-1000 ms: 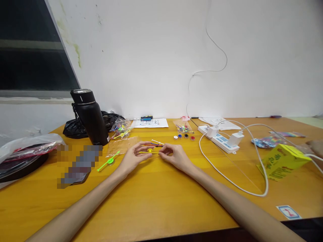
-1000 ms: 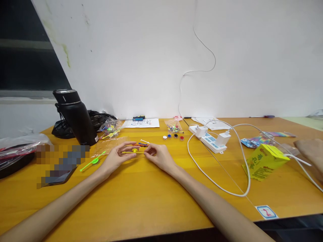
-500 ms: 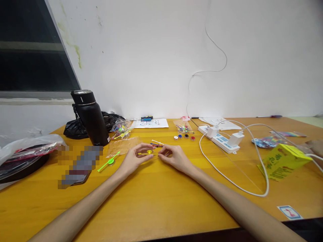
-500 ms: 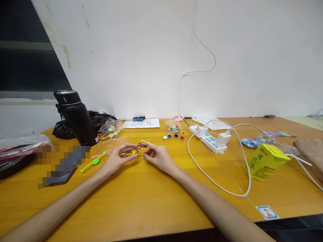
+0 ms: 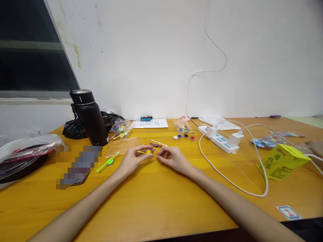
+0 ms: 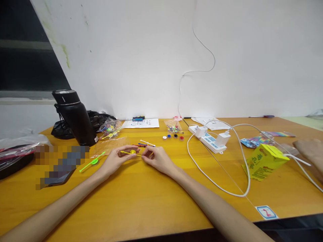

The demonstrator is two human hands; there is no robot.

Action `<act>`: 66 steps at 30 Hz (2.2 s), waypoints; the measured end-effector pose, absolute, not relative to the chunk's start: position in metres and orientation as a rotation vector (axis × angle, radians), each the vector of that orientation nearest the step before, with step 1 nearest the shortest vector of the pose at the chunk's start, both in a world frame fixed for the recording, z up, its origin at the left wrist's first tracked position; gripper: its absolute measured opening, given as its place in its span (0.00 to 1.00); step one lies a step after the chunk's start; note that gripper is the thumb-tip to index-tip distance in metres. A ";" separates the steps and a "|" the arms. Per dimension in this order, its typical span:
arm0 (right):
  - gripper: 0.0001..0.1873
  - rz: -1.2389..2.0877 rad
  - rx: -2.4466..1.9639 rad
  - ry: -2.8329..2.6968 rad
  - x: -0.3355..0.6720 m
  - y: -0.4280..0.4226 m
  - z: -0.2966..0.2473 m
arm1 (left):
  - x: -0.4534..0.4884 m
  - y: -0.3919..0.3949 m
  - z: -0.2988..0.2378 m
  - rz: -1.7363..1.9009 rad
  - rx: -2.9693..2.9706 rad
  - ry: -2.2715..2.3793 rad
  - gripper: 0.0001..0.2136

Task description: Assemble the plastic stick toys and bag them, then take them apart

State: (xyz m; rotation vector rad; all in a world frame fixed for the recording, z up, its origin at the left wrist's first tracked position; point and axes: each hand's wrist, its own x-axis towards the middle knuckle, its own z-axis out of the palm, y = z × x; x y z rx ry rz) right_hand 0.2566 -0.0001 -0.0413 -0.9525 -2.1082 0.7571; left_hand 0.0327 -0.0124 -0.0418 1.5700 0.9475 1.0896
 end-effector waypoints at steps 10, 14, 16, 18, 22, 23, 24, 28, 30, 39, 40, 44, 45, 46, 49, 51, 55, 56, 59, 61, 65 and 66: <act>0.07 0.755 -0.939 -2.113 0.256 -0.001 -0.041 | 0.032 -0.015 -0.037 1.059 1.568 0.988 0.19; 0.07 0.761 -0.937 -2.112 0.255 -0.002 -0.040 | 0.031 -0.013 -0.040 1.056 1.520 0.987 0.22; 0.06 0.763 -0.935 -2.111 0.255 -0.002 -0.040 | 0.030 -0.012 -0.041 1.062 1.510 0.980 0.23; 0.06 0.763 -0.931 -2.115 0.255 -0.003 -0.039 | 0.030 -0.012 -0.042 1.063 1.509 0.977 0.23; 0.06 0.750 -0.933 -2.124 0.255 -0.003 -0.040 | 0.030 -0.012 -0.041 1.058 1.508 0.993 0.22; 0.06 0.747 -0.934 -2.126 0.255 -0.002 -0.040 | 0.030 -0.013 -0.040 1.057 1.510 0.996 0.22; 0.06 0.748 -0.934 -2.129 0.255 -0.002 -0.040 | 0.030 -0.013 -0.040 1.057 1.514 0.998 0.21; 0.06 0.750 -0.927 -2.132 0.255 -0.002 -0.041 | 0.030 -0.014 -0.039 1.058 1.523 1.002 0.22; 0.06 0.748 -0.924 -2.132 0.254 -0.002 -0.041 | 0.030 -0.014 -0.040 1.056 1.525 0.999 0.22; 0.06 0.741 -0.921 -2.131 0.254 -0.002 -0.042 | 0.030 -0.012 -0.042 1.062 1.538 0.994 0.21; 0.06 0.743 -0.921 -2.131 0.254 -0.003 -0.041 | 0.030 -0.012 -0.042 1.060 1.540 0.997 0.21; 0.06 0.751 -0.913 -2.130 0.254 -0.004 -0.041 | 0.030 -0.012 -0.042 1.055 1.544 1.006 0.21; 0.06 0.754 -0.911 -2.131 0.254 -0.004 -0.041 | 0.030 -0.013 -0.042 1.054 1.545 1.006 0.21; 0.06 0.757 -0.910 -2.133 0.254 -0.004 -0.041 | 0.030 -0.013 -0.042 1.050 1.547 1.007 0.21; 0.06 0.754 -0.910 -2.134 0.254 -0.003 -0.042 | 0.030 -0.014 -0.040 1.037 1.555 1.019 0.21; 0.06 0.754 -0.910 -2.136 0.254 -0.003 -0.043 | 0.030 -0.014 -0.039 1.039 1.564 1.023 0.20; 0.07 0.761 -0.909 -2.141 0.254 -0.003 -0.042 | 0.029 -0.013 -0.039 1.052 1.562 1.015 0.19; 0.07 0.762 -0.911 -2.142 0.254 -0.003 -0.042 | 0.029 -0.013 -0.040 1.055 1.553 1.010 0.19; 0.07 0.764 -0.910 -2.148 0.255 -0.005 -0.039 | 0.030 -0.013 -0.040 1.060 1.493 0.976 0.23; 0.07 0.766 -0.892 -2.161 0.254 -0.007 -0.038 | 0.031 -0.013 -0.040 1.056 1.466 0.944 0.26; 0.06 0.797 -0.815 -2.219 0.253 -0.010 -0.038 | 0.033 -0.014 -0.039 1.064 1.503 0.929 0.26; 0.06 0.803 -0.801 -2.232 0.253 -0.010 -0.038 | 0.033 -0.014 -0.039 1.067 1.512 0.937 0.26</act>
